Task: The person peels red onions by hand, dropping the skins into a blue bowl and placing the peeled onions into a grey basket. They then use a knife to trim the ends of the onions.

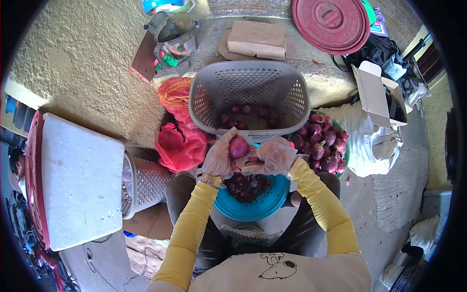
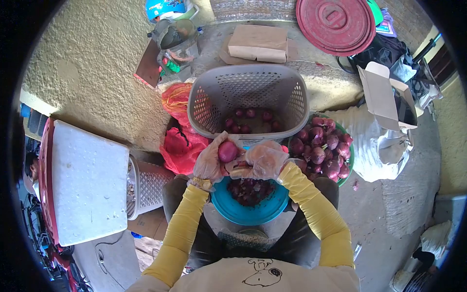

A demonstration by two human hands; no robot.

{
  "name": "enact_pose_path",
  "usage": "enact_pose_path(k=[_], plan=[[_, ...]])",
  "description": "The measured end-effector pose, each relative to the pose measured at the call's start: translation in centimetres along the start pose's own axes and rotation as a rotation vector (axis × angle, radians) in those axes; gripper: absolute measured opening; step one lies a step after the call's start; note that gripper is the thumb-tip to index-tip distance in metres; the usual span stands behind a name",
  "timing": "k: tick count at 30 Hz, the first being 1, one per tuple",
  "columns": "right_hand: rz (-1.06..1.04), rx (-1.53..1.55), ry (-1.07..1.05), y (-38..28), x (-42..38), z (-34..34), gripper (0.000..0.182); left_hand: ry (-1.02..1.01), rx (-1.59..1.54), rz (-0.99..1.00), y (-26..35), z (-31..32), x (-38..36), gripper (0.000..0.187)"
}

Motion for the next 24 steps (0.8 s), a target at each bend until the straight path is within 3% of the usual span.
enact_pose_path(k=[6,10,12,17,19,24], plan=[[-0.133,-0.033,-0.227,-1.7,-0.9,1.4,0.058,0.101,-0.204,0.105,0.5,-1.1,0.5,0.042],[-0.045,-0.075,-0.325,-1.4,-1.1,2.1,0.06,0.095,-0.379,0.143,1.1,-1.3,0.4,0.044],[-0.046,-0.054,-0.284,-1.1,-1.3,2.1,0.06,-0.024,-0.281,0.152,1.5,-1.0,0.7,0.044],[-0.011,-0.052,-0.274,-1.0,-0.9,2.0,0.061,-0.056,-0.179,0.194,2.5,0.1,0.7,0.041],[-0.07,0.05,-0.084,-1.3,-0.9,0.3,0.061,-0.051,-0.14,0.196,2.9,0.2,0.4,0.04],[0.036,0.058,-0.096,-0.6,-0.4,-1.8,0.061,-0.191,-0.112,0.125,3.4,2.6,1.2,0.035]])
Point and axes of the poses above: each hand's wrist, its own x-axis towards the middle knuckle, its own z-axis out of the palm, y = z × x, the point moved 9 cm from there along x, towards the middle knuckle, and after that the axes turned 10 degrees about -x, right-handed, at the moved point
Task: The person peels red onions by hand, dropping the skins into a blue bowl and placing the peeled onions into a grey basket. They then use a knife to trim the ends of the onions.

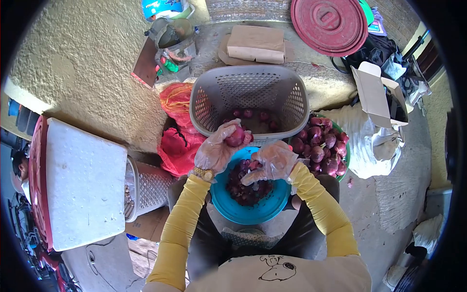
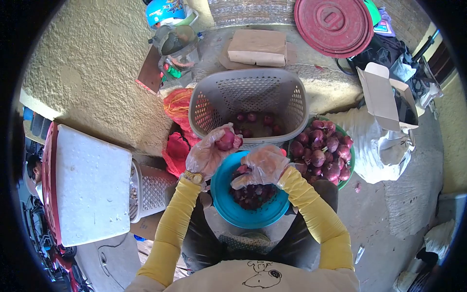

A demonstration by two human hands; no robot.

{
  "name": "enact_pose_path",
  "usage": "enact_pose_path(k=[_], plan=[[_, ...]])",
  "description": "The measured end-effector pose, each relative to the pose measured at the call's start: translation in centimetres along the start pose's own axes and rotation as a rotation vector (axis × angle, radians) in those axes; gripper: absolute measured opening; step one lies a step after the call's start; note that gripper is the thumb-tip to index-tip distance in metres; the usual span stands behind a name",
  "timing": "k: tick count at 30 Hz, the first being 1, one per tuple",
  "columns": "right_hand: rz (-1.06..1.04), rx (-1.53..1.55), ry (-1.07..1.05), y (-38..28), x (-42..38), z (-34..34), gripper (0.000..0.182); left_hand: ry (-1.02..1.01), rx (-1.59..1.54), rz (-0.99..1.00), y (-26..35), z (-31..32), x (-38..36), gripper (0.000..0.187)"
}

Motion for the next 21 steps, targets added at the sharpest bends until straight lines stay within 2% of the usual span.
enact_pose_path(k=[2,4,5,6,8,9,12,15,19,21], plan=[[0.042,-0.015,0.047,0.6,0.3,-0.6,0.062,0.016,-0.023,0.013,-0.3,-0.3,0.5,0.037],[0.141,0.085,0.193,2.0,0.7,-2.0,0.064,0.036,-0.049,0.026,-0.7,-0.1,0.7,0.039],[0.185,0.163,0.263,2.5,0.8,-2.8,0.069,-0.019,-0.021,0.041,-0.8,0.6,0.7,0.042],[0.184,0.161,0.262,2.7,0.9,-2.9,0.069,-0.075,0.009,0.057,-0.7,1.3,0.6,0.046],[0.364,0.129,0.304,4.9,0.4,-3.3,0.076,-0.053,0.001,0.053,-0.8,0.4,1.0,0.049],[0.437,0.235,0.25,6.2,0.6,-2.7,0.081,-0.027,-0.008,0.05,-0.9,-0.1,1.2,0.052],[0.459,0.37,0.26,7.2,0.7,-1.6,0.083,0.052,-0.036,0.004,-1.2,-1.3,1.3,0.049],[0.429,0.431,0.272,7.0,1.1,-0.4,0.083,0.076,-0.087,0.039,-1.4,-1.5,1.5,0.046],[0.443,0.438,0.281,6.2,1.2,-1.0,0.083,0.013,-0.127,0.02,-2.0,-1.0,1.6,0.044],[0.462,0.385,0.22,5.6,1.3,-1.6,0.077,-0.008,-0.12,-0.026,-2.7,-0.9,1.8,0.042]])
Point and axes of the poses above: each hand's wrist, its own x-axis towards the middle knuckle, its own z-axis out of the palm, y = z × x, the point moved 9 cm from there along x, towards the middle knuckle, and after that the axes turned 10 degrees about -x, right-handed, at the moved point
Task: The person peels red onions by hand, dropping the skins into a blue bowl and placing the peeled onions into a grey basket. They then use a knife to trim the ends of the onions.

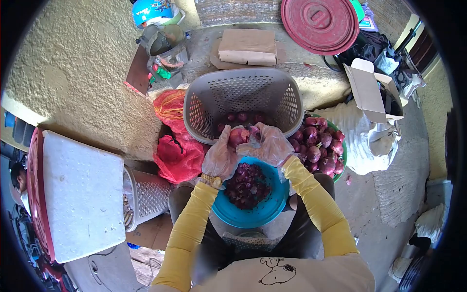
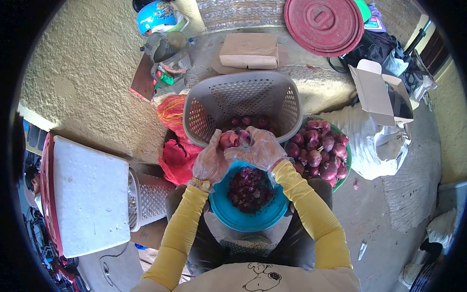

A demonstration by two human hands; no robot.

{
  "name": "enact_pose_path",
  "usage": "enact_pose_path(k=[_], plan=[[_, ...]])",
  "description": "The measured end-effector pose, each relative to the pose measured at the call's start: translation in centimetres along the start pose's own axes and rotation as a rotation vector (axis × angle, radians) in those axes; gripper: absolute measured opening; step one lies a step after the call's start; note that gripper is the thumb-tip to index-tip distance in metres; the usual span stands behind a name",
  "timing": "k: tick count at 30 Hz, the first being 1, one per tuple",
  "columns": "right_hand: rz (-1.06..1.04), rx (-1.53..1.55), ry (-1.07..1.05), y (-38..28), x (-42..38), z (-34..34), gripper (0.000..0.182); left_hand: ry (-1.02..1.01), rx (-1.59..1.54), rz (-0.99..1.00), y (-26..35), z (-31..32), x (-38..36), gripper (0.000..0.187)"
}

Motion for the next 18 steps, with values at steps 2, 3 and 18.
enact_pose_path(k=[2,3,18], plan=[[0.004,0.085,0.028,0.1,0.0,0.5,0.071,0.062,0.032,0.019,-0.2,-0.1,-0.4,0.042],[0.006,0.167,0.054,0.4,0.0,0.6,0.065,0.123,0.062,0.041,-0.1,-0.3,-0.6,0.041],[0.007,0.271,0.175,1.9,0.0,0.2,0.044,0.1,0.057,0.083,1.7,0.0,-0.8,0.034]])
Point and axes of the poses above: each hand's wrist, its own x-axis towards the middle knuckle, its own z-axis out of the palm, y = z × x, the point moved 9 cm from there along x, towards the middle knuckle, and after that the axes turned 10 degrees about -x, right-handed, at the moved point
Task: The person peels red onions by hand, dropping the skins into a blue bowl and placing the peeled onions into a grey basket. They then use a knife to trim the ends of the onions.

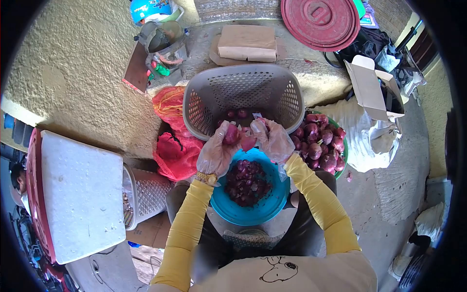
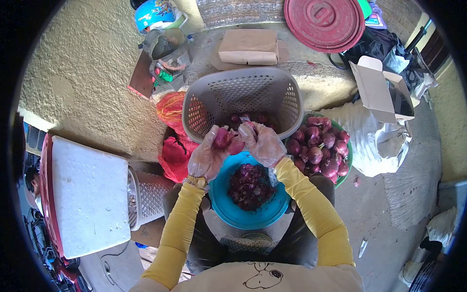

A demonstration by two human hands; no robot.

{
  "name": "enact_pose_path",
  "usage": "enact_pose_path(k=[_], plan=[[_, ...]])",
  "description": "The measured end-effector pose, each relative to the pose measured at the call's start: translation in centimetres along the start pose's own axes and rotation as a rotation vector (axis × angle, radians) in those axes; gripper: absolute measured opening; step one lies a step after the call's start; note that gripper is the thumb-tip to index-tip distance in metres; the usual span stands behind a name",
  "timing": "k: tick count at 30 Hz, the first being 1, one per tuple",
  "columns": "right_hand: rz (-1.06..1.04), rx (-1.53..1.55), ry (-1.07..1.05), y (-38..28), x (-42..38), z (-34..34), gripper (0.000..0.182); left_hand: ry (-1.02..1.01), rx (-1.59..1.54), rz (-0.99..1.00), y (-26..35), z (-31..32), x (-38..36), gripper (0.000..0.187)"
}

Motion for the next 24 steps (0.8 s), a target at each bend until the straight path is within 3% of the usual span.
enact_pose_path(k=[4,6,7,9,10,14,16,17,19,24], plan=[[-0.075,-0.017,-0.049,-1.2,-0.7,-0.3,0.04,-0.046,0.041,-0.07,0.8,0.0,-0.3,0.032],[-0.236,-0.179,-0.301,-2.5,-1.6,1.6,0.038,-0.102,-0.032,-0.016,1.6,-0.4,0.4,0.037],[-0.237,-0.177,-0.302,-2.9,-1.7,1.5,0.038,-0.1,-0.032,-0.015,1.6,-0.4,0.4,0.037],[-0.229,-0.02,-0.622,-3.7,-3.0,3.7,0.038,-0.024,-0.001,0.112,2.7,-0.5,0.1,0.041],[-0.335,-0.139,-0.59,-3.3,-3.1,4.4,0.043,-0.022,-0.002,0.116,2.9,0.0,-0.3,0.041],[-0.323,-0.328,-0.564,-3.8,-3.1,4.6,0.048,-0.027,0.093,0.077,3.2,0.4,-1.3,0.048],[-0.552,-0.093,-0.196,-6.1,-2.5,2.6,0.055,-0.062,0.175,0.063,3.2,0.5,-1.4,0.048],[-0.551,-0.094,-0.196,-6.0,-2.4,2.4,0.055,-0.064,0.181,0.054,3.0,0.5,-1.2,0.046],[-0.345,-0.256,-0.347,-4.9,-1.6,3.0,0.056,-0.068,0.187,0.044,2.6,0.6,-0.9,0.045],[-0.281,-0.337,-0.212,-3.1,-0.9,2.3,0.06,-0.031,0.047,0.04,1.2,0.3,-0.4,0.045]])
Point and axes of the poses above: each hand's wrist, its own x-axis towards the middle knuckle, its own z-axis out of the palm, y = z × x, the point moved 9 cm from there along x, towards the middle knuckle, and after that the axes turned 10 degrees about -x, right-handed, at the moved point
